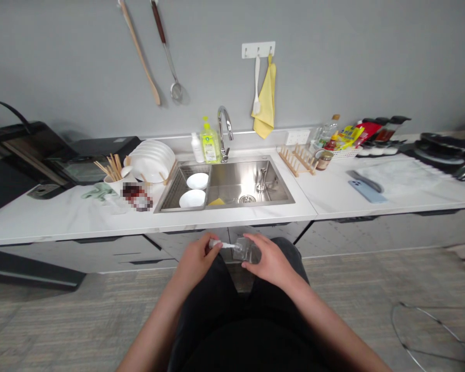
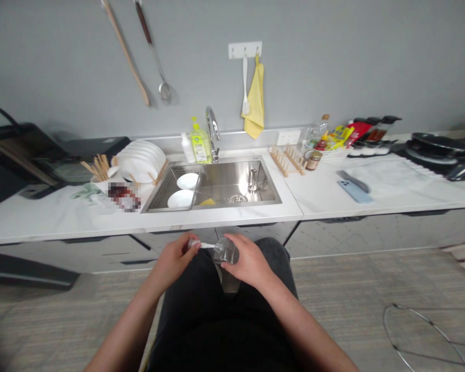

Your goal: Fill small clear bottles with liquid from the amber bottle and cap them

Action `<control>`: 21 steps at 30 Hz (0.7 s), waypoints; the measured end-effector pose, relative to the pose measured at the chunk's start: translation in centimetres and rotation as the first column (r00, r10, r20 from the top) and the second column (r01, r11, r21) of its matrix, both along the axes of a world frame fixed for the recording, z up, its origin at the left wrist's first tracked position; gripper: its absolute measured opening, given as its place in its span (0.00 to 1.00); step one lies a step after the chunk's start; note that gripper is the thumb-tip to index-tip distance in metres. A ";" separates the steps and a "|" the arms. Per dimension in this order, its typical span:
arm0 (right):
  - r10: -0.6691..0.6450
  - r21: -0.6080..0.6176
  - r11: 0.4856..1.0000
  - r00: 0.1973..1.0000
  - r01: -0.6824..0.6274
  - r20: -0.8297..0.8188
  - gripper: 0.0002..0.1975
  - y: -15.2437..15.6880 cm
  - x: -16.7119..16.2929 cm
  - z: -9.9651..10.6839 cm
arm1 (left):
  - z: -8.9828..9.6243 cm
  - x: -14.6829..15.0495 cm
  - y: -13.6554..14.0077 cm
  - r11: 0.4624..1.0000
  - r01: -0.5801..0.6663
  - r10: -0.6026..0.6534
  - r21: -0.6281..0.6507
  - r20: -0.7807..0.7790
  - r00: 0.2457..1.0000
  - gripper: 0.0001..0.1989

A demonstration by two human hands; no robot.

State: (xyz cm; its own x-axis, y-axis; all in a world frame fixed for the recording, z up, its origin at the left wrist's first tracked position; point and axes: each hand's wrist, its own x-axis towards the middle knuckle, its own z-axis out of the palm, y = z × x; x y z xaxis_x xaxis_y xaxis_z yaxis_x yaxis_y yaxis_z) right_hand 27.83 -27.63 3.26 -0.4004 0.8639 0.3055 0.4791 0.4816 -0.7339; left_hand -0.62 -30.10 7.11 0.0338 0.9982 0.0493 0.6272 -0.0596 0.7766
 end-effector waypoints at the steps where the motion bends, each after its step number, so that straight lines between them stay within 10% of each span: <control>1: -0.004 0.004 1.000 1.000 0.004 0.002 0.42 0.1 0.0 -0.1 | -0.2 -0.3 -0.1 1.000 0.004 -0.004 -0.005 -0.021 1.000 0.18; 11: -0.035 -0.041 0.999 0.996 0.031 -0.087 0.40 1.0 -1.1 -1.0 | -0.8 -4.5 -0.6 0.998 0.012 -0.011 0.059 -0.017 1.000 0.16; 15: -0.096 -0.105 0.991 0.985 0.081 -0.146 0.39 1.6 -0.1 -1.9 | -2.5 -10.3 -0.4 0.952 -0.241 0.223 0.190 0.110 0.969 0.20; 17: -0.124 -0.112 0.988 0.980 0.107 -0.153 0.38 2.0 0.6 -2.4 | -3.7 -14.6 -0.2 0.860 -0.480 0.460 0.174 0.144 0.876 0.24; 21: -0.171 -0.127 0.981 0.969 0.149 -0.178 0.38 3.2 1.5 -3.5 | -5.6 -24.0 1.5 0.487 -0.856 0.860 0.175 0.076 0.504 0.26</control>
